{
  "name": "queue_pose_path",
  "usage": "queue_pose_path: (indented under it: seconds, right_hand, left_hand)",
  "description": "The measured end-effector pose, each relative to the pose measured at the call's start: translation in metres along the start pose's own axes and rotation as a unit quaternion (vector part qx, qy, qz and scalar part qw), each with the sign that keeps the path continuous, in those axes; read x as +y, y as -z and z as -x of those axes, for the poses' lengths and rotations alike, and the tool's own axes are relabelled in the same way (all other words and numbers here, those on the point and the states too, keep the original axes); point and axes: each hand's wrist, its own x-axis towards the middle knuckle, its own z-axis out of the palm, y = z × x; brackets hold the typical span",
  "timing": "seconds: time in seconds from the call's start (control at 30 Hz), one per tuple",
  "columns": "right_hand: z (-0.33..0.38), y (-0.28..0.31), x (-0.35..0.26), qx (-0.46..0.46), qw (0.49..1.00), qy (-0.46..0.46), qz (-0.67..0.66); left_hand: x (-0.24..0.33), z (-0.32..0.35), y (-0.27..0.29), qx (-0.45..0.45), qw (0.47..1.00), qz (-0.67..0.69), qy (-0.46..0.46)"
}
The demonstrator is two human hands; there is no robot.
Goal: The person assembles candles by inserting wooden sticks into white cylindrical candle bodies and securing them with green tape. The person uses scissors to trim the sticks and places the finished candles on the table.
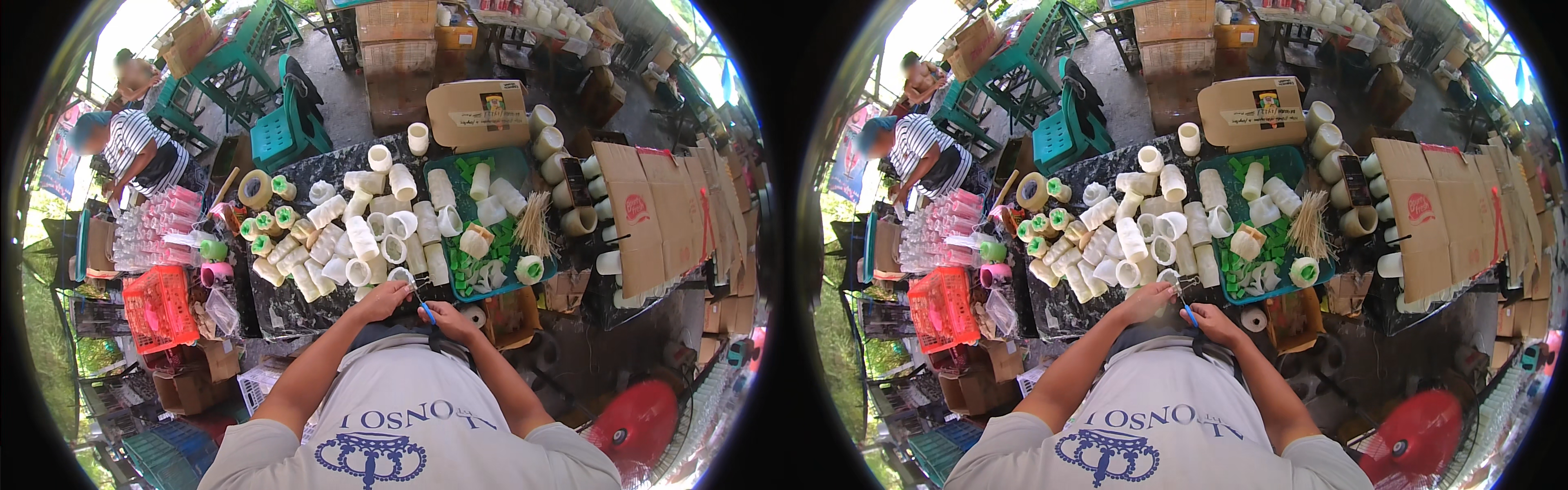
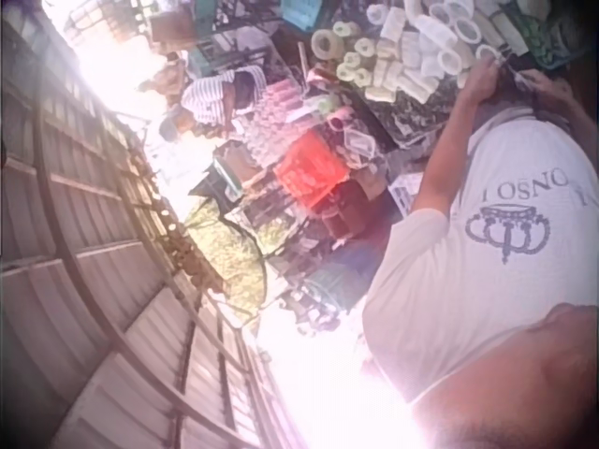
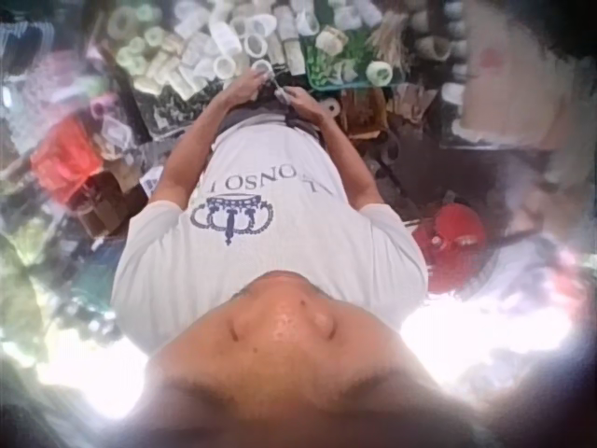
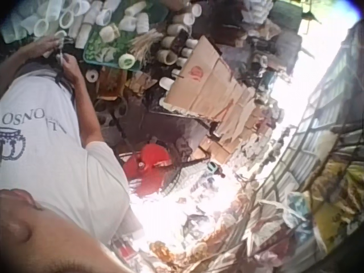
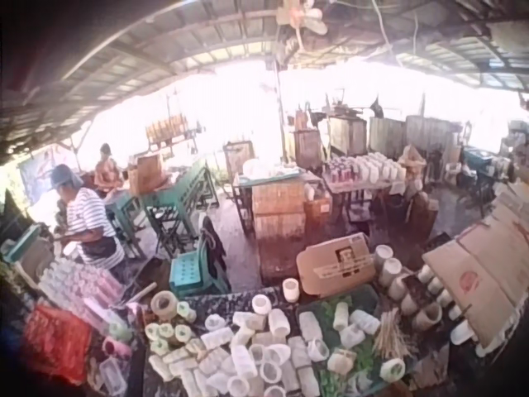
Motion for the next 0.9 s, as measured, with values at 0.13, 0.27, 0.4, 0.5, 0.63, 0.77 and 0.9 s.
queue_pose_path:
  seconds: [0.13,0.27,0.4,0.5,0.63,0.77,0.9]
  right_hand:
    - [0.001,-0.005,0.012,0.007,1.0,-0.007,-0.006]
    - [-0.003,-0.001,0.021,-0.017,0.999,-0.028,-0.029]
    - [-0.011,0.002,0.03,-0.021,0.999,-0.014,-0.035]
    - [-0.009,-0.001,0.02,-0.013,1.0,-0.009,-0.019]
    - [-0.01,-0.001,0.019,-0.001,0.999,0.0,-0.048]
    - [-0.014,0.0,0.02,0.004,0.999,0.006,-0.046]
    - [-0.013,0.005,0.017,-0.017,0.999,-0.018,-0.028]
  left_hand:
    - [-0.013,-0.005,0.001,-0.004,0.999,0.032,0.014]
    - [-0.019,-0.01,0.003,-0.004,0.999,0.025,0.02]
    - [-0.005,-0.008,0.002,-0.021,0.999,0.03,0.012]
    - [-0.022,-0.012,0.006,-0.012,0.999,0.03,-0.011]
    - [-0.013,-0.014,0.009,-0.03,0.999,0.014,-0.007]
    - [-0.017,-0.017,0.005,-0.021,0.998,0.057,-0.022]
    - [-0.024,-0.02,0.011,-0.022,0.999,0.033,-0.027]
